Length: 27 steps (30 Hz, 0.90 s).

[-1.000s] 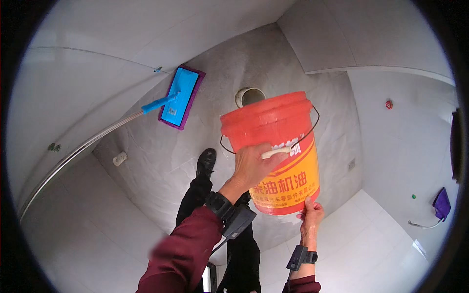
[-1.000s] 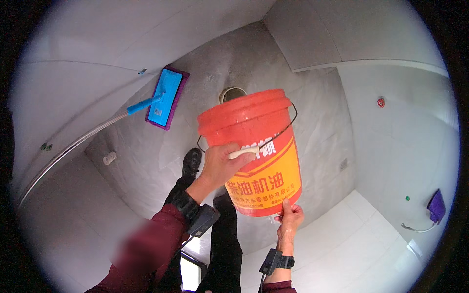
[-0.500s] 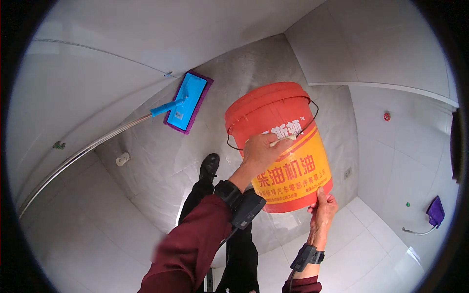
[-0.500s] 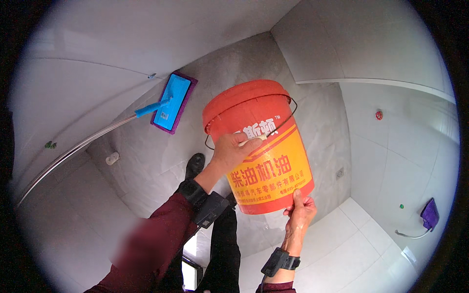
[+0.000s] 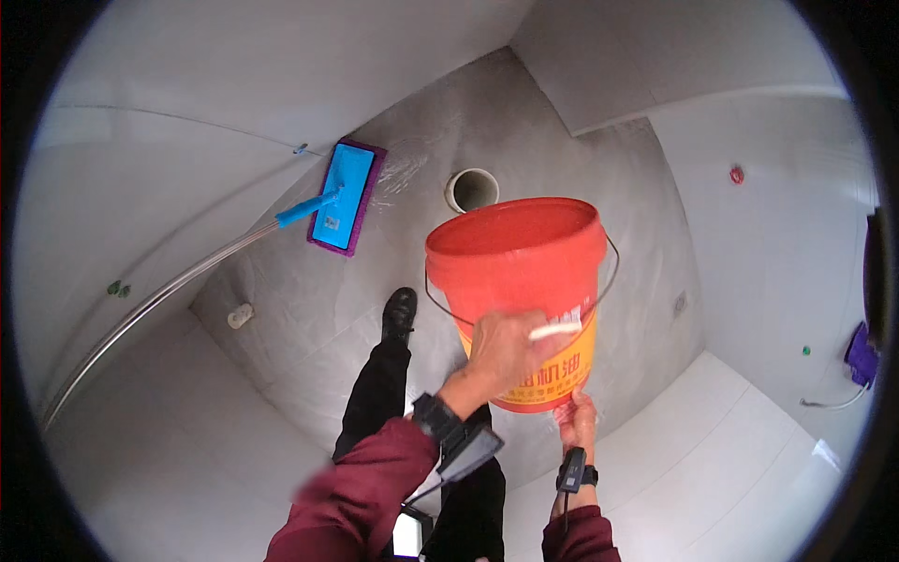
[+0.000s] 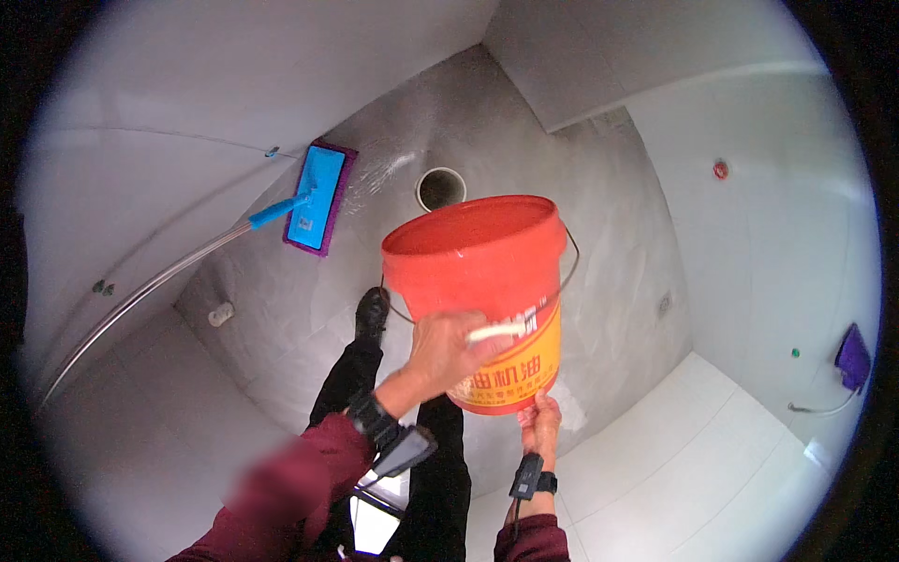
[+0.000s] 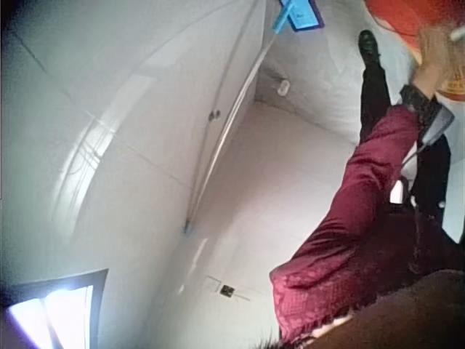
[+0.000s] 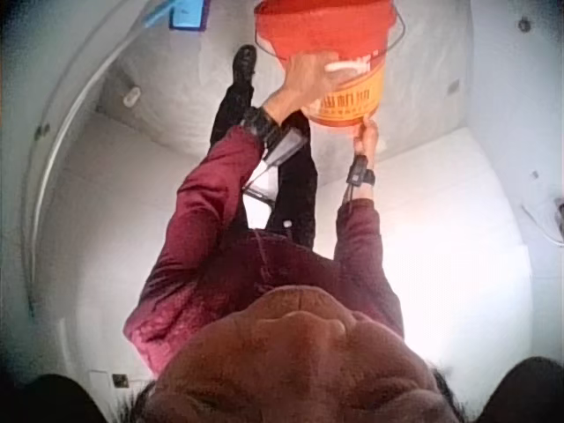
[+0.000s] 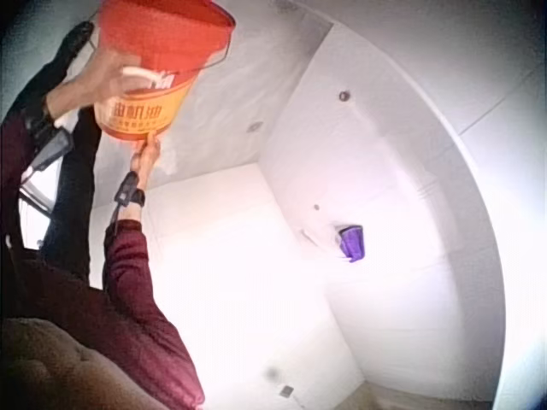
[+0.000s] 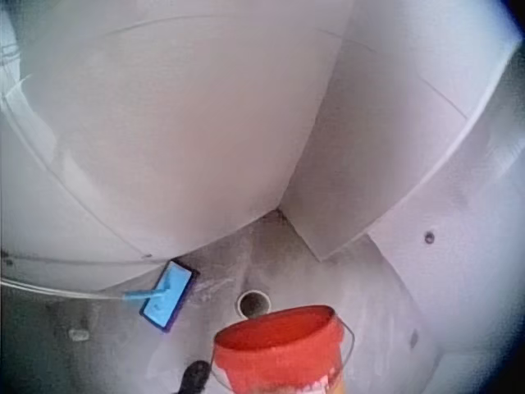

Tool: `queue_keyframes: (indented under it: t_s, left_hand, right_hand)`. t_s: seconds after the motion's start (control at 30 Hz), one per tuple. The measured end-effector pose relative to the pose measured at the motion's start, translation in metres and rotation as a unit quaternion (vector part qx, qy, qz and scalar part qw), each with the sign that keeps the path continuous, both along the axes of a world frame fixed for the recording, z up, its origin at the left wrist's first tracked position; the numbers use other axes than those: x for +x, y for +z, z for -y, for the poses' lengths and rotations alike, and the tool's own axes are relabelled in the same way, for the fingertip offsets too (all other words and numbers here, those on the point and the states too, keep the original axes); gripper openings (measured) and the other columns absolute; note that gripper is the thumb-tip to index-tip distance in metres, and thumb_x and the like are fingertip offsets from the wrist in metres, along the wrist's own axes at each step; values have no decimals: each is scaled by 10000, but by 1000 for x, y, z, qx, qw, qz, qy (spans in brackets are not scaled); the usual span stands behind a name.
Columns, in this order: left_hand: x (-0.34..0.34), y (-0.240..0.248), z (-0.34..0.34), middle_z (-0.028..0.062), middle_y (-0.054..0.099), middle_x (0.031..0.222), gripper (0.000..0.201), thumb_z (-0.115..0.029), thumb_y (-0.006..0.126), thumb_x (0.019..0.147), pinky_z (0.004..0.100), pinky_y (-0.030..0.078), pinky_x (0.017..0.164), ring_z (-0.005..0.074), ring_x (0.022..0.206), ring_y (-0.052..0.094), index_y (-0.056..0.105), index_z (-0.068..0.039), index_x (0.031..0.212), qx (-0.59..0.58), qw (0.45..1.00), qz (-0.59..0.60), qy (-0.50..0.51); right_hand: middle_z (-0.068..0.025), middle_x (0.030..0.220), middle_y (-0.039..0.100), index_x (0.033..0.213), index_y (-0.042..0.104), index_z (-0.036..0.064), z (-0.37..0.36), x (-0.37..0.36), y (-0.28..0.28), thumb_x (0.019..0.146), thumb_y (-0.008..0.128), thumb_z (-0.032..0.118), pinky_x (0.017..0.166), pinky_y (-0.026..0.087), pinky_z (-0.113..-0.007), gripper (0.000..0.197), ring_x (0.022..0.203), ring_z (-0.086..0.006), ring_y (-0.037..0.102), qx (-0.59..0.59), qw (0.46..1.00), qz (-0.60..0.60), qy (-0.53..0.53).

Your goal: Cleaning the walls and a window in a bathroom using a mop and water.

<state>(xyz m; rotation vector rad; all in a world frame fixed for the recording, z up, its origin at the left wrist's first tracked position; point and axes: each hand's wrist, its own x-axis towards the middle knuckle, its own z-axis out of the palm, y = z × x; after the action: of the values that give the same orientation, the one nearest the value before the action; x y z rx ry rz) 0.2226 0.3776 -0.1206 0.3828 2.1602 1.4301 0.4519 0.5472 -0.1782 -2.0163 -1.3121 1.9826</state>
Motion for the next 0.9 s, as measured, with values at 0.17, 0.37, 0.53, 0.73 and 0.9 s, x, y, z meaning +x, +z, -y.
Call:
queue_keyframes:
  t_s: [0.17, 0.37, 0.53, 0.73, 0.9]
  left_hand:
    - [21, 46, -19, 76, 526, 538, 194, -264, 679, 677, 341, 378, 455, 243, 503, 538, 603, -86, 660, 65, 995, -17, -80]
    - [47, 86, -46, 41, 490, 514, 186, -228, 697, 645, 322, 351, 452, 232, 480, 507, 571, -91, 636, 114, 982, -22, -150]
    - [70, 122, -90, 50, 502, 527, 165, -215, 685, 637, 323, 359, 473, 243, 497, 507, 578, -91, 655, 160, 960, -41, -225]
    - [101, 110, -135, 54, 529, 550, 152, -213, 644, 652, 336, 377, 532, 234, 529, 533, 601, -83, 719, 123, 934, -90, -324]
    - [139, 99, -164, 76, 544, 591, 186, -220, 616, 690, 337, 393, 570, 245, 560, 552, 590, -72, 799, 137, 926, -77, -343]
  right_hand:
    - [-54, 921, 549, 1074, 454, 70, -31, 49, -26, 844, 497, 337, 753, 436, -360, 355, 846, -187, 533, -123, 987, 6, -107]
    - [-78, 1277, 380, 1264, 320, 76, -18, 6, 71, 834, 332, 558, 968, 323, -361, 646, 1149, -234, 391, 10, 977, -207, -41]
    - [-157, 1260, 369, 1280, 271, 44, -38, 66, 124, 751, 280, 704, 957, 280, -482, 847, 1147, -333, 369, -5, 973, -153, -173]
    - [-220, 1205, 397, 1254, 279, 16, -28, 56, 166, 717, 336, 719, 889, 334, -491, 887, 1079, -334, 424, -28, 935, -300, -186]
    - [-163, 1029, 521, 1087, 401, -9, -65, 31, 166, 847, 415, 461, 828, 403, -435, 528, 939, -272, 509, 57, 897, -342, -275]
